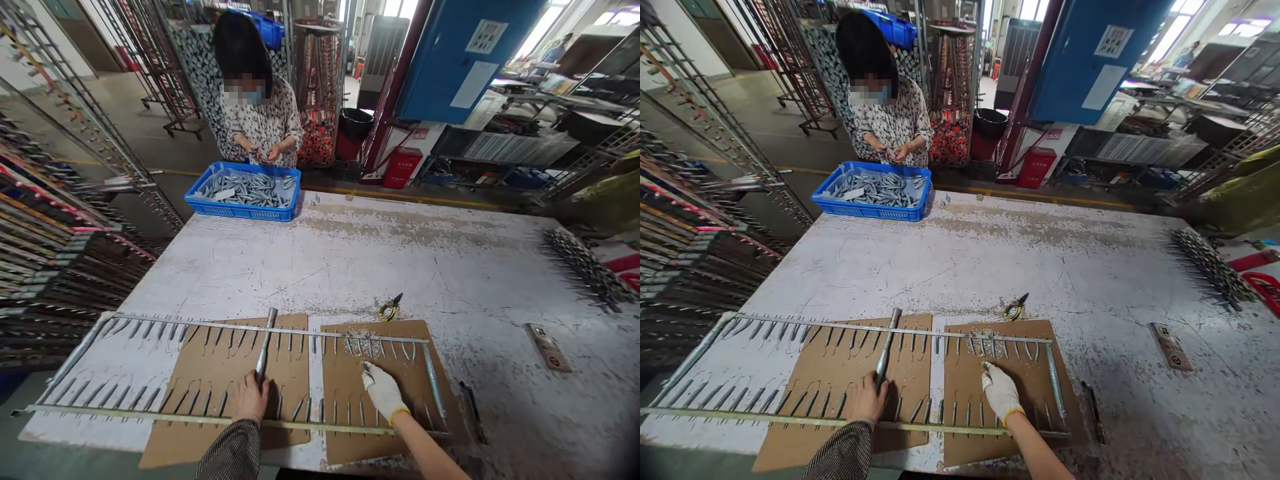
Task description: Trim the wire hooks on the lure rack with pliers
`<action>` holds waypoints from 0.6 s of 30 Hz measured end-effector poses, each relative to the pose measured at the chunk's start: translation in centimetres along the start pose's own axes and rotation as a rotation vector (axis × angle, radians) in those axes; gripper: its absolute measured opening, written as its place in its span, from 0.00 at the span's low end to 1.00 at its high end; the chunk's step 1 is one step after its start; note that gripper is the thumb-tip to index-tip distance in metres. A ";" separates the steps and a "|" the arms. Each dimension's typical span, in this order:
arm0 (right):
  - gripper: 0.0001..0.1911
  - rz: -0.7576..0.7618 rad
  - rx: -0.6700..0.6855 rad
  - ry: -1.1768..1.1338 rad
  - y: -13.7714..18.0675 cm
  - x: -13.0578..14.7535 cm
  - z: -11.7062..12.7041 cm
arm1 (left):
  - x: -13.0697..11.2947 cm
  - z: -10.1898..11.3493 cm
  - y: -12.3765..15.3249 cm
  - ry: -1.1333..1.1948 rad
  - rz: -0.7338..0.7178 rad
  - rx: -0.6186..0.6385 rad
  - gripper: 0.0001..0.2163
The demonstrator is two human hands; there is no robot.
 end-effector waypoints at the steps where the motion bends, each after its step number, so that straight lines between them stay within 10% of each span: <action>1: 0.20 0.000 0.014 -0.004 0.3 -0.5 0.0 | -1.0 0.2 -0.9 -0.012 0.043 0.036 0.25; 18: 0.29 -0.434 -0.159 -0.130 8.4 -15.9 5.1 | -1.3 2.3 -7.8 0.415 0.158 -0.041 0.09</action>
Point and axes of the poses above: each hand's wrist, its own y-axis away from the middle knuckle, its own z-axis out of the back of the hand, x = y × z, the point moved 6 cm from there along -y, towards the middle knuckle, and after that the axes turned 6 degrees about y, right-handed, at the moved point
